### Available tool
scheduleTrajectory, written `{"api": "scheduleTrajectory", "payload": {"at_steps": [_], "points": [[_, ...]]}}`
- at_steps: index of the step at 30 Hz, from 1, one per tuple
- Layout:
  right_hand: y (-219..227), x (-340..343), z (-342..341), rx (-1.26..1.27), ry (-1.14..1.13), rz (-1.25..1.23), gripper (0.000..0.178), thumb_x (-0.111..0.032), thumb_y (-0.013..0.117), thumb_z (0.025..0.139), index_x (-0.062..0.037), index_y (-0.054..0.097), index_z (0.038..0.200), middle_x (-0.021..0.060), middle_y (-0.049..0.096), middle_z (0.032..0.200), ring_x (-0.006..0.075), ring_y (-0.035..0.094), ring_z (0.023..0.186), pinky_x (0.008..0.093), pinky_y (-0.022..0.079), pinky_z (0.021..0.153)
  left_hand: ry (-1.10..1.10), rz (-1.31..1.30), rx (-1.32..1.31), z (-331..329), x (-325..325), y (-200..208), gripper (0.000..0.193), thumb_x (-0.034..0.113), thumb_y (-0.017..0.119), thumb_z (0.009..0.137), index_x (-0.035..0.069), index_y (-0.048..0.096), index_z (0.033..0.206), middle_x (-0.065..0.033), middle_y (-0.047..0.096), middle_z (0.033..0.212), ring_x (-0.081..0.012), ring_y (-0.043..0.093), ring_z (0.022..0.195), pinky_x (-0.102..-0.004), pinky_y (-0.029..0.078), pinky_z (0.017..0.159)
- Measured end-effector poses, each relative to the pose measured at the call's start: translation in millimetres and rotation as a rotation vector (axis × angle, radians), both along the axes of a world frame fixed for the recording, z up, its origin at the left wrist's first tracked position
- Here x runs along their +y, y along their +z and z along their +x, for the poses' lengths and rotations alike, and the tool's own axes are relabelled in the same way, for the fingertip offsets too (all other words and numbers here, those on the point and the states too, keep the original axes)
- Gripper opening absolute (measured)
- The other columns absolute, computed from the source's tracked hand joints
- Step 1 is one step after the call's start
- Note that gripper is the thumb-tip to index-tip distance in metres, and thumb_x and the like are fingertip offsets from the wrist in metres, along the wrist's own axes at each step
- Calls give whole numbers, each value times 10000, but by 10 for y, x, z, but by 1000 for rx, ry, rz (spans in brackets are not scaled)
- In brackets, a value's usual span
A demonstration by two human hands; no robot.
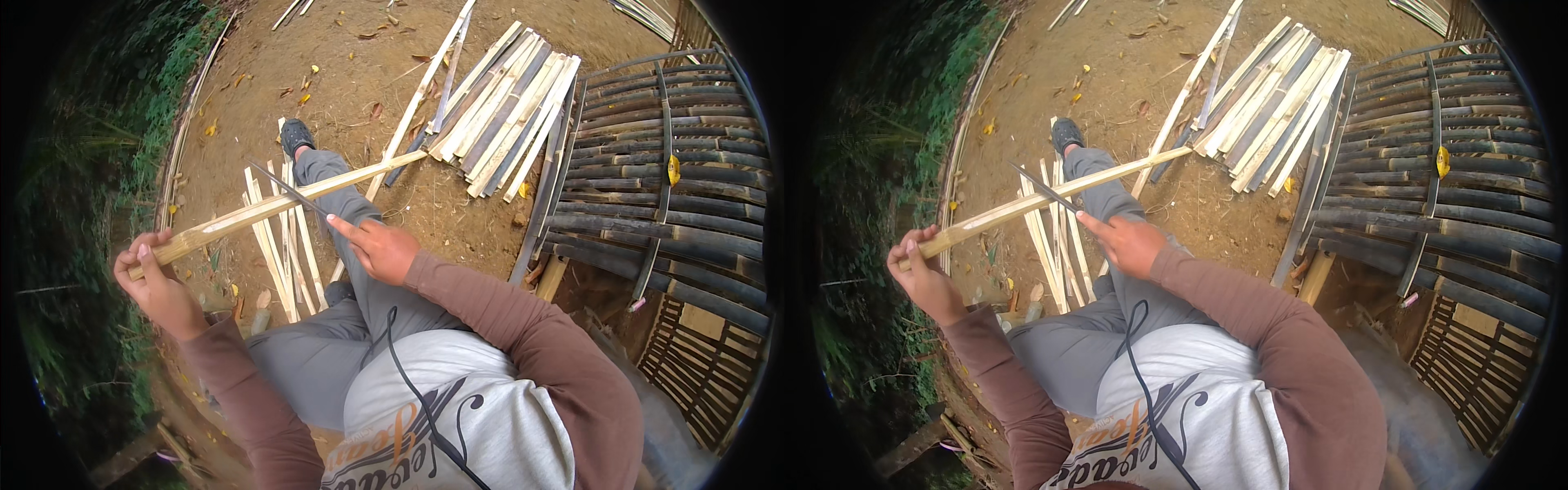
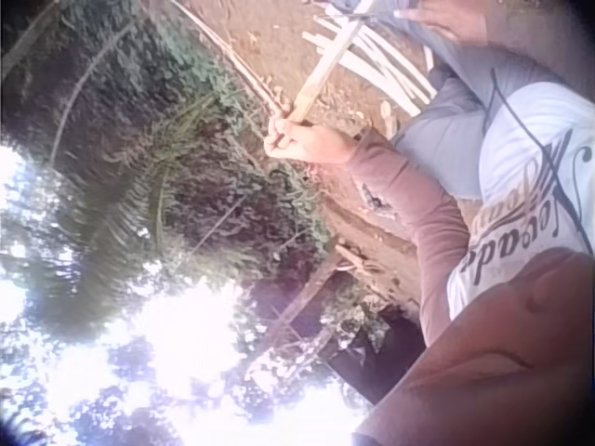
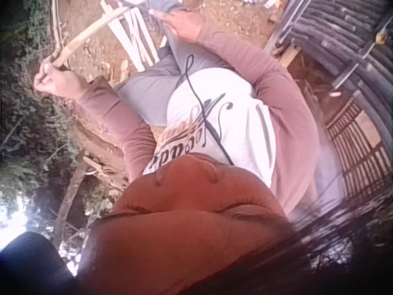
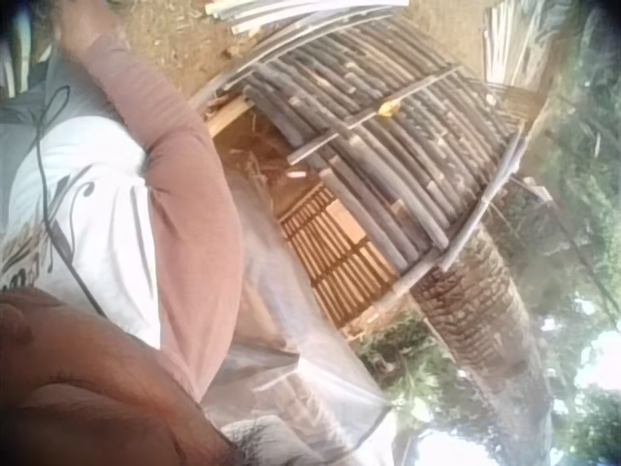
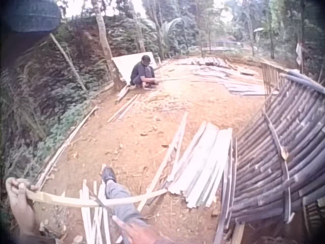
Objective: The person uses a knife to shave and split several thin strips of bamboo while sitting on the ground.
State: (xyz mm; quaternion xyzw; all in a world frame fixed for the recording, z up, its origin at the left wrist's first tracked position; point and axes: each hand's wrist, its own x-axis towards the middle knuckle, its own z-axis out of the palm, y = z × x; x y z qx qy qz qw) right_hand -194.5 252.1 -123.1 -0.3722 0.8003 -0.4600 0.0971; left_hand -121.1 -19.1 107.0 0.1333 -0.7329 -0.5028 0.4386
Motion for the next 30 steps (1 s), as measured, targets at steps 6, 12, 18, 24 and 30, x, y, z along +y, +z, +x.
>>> {"api": "scheduleTrajectory", "payload": {"at_steps": [6, 12, 18, 24, 30], "points": [[-1149, 353, -528, -281, -287, 307, 684, -130, 547, 1027, -243, 321, 1663, 237, 704, 1161, 428, 698, 977, 516, 562, 889, 22, -77, 82, 18, 63, -132, 121, 34, 452, 1095, 71, 375, 1180, -120, 568, 1033, -205, 613, 960, -465, 547, 1044], [-684, 193, -351, -129, -164, 172, 657, -144, 540, 1032, -232, 338, 1651, 239, 704, 1162, 431, 696, 973, 527, 557, 893, -27, -151, 72, 34, 108, -141, 165, -12, 422, 1088, 79, 349, 1204, -130, 553, 1069, -198, 568, 969, -475, 543, 1039], [-307, 159, -219, -100, -24, 189, 660, -148, 553, 1022, -228, 349, 1644, 237, 700, 1140, 428, 689, 991, 532, 556, 889, -64, -127, 55, 65, 10, -106, 170, -7, 413, 1091, 89, 355, 1219, -123, 550, 1059, -199, 555, 965, -496, 524, 1057], [-1382, 535, -852, -248, -259, 479, 655, -170, 530, 1046, -284, 328, 1659, 243, 700, 1258, 410, 706, 1023, 510, 563, 887, -149, -91, 138, 27, -71, -214, 180, -8, 411, 1092, 107, 372, 1225, -101, 550, 1037, -185, 542, 956, -493, 514, 1055], [-452, 148, -243, -37, -8, 197, 648, -156, 538, 1040, -286, 349, 1646, 218, 700, 1115, 415, 699, 994, 527, 562, 873, -91, -122, 93, 60, -36, -168, 181, -7, 414, 1091, 108, 375, 1225, -102, 550, 1038, -186, 543, 952, -493, 510, 1061]]}}
